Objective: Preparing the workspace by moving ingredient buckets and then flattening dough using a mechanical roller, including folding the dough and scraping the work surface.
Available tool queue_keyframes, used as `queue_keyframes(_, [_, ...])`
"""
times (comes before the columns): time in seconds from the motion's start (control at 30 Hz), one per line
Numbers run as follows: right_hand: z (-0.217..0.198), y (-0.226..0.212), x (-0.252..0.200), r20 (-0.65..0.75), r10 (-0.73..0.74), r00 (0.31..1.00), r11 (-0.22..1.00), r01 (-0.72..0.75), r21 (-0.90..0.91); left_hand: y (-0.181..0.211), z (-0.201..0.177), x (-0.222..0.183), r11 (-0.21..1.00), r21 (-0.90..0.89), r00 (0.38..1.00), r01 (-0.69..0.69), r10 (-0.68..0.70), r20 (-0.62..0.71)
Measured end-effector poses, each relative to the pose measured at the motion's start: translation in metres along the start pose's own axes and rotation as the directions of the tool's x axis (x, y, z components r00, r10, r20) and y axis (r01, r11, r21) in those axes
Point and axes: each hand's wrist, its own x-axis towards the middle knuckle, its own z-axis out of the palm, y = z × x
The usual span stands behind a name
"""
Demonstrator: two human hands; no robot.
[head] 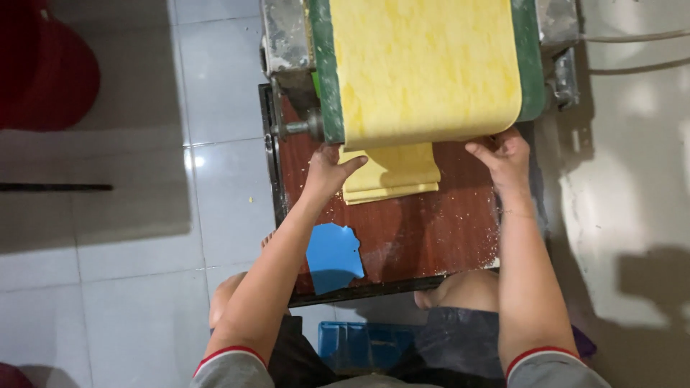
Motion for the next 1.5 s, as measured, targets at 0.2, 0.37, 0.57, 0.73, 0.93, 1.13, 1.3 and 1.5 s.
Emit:
queue_keyframes(0.2, [-0.009, 0.027, 0.001, -0.081, -0.024, 0.996, 0.997, 0.030, 0.073, -0.017, -0.008, -0.006, 0.955, -0.279, 0.992, -0.103, 0.118, 0.037])
queue_keyframes(0.37, [0.002, 0.013, -0.004, -0.069, -0.002, 0.998, 0.998, 0.006, 0.058, -0.051, -0.003, 0.005, 0.930, -0.330, 0.980, -0.162, 0.192, 0.061])
queue_keyframes(0.57, [0.014, -0.006, -0.017, -0.025, 0.137, 0.990, 0.984, -0.139, -0.115, -0.149, 0.022, 0.037, 0.980, -0.186, 0.989, -0.073, 0.096, 0.115])
queue_keyframes(0.73, [0.040, -0.014, -0.022, -0.052, 0.243, 0.969, 0.913, -0.247, -0.325, -0.201, 0.040, 0.066, 0.995, 0.090, 0.996, 0.050, -0.057, 0.067])
queue_keyframes(0.93, [-0.017, 0.131, -0.030, -0.064, 0.399, 0.915, 0.831, -0.390, -0.398, -0.197, 0.044, 0.051, 0.977, 0.176, 0.990, 0.116, -0.129, 0.060])
queue_keyframes(1.13, [0.019, 0.038, -0.031, 0.024, 0.618, 0.785, 0.757, -0.587, -0.286, -0.261, 0.064, 0.061, 0.931, 0.350, 0.988, 0.107, -0.141, 0.071])
queue_keyframes(1.3, [0.020, 0.068, -0.034, 0.057, 0.653, 0.755, 0.731, -0.609, -0.308, -0.256, 0.059, 0.053, 0.918, 0.365, 0.977, 0.156, -0.198, 0.081])
queue_keyframes(1.5, [0.028, 0.051, -0.033, 0.087, 0.691, 0.718, 0.686, -0.613, -0.392, -0.239, 0.057, 0.048, 0.923, 0.070, 0.914, 0.379, -0.385, 0.129])
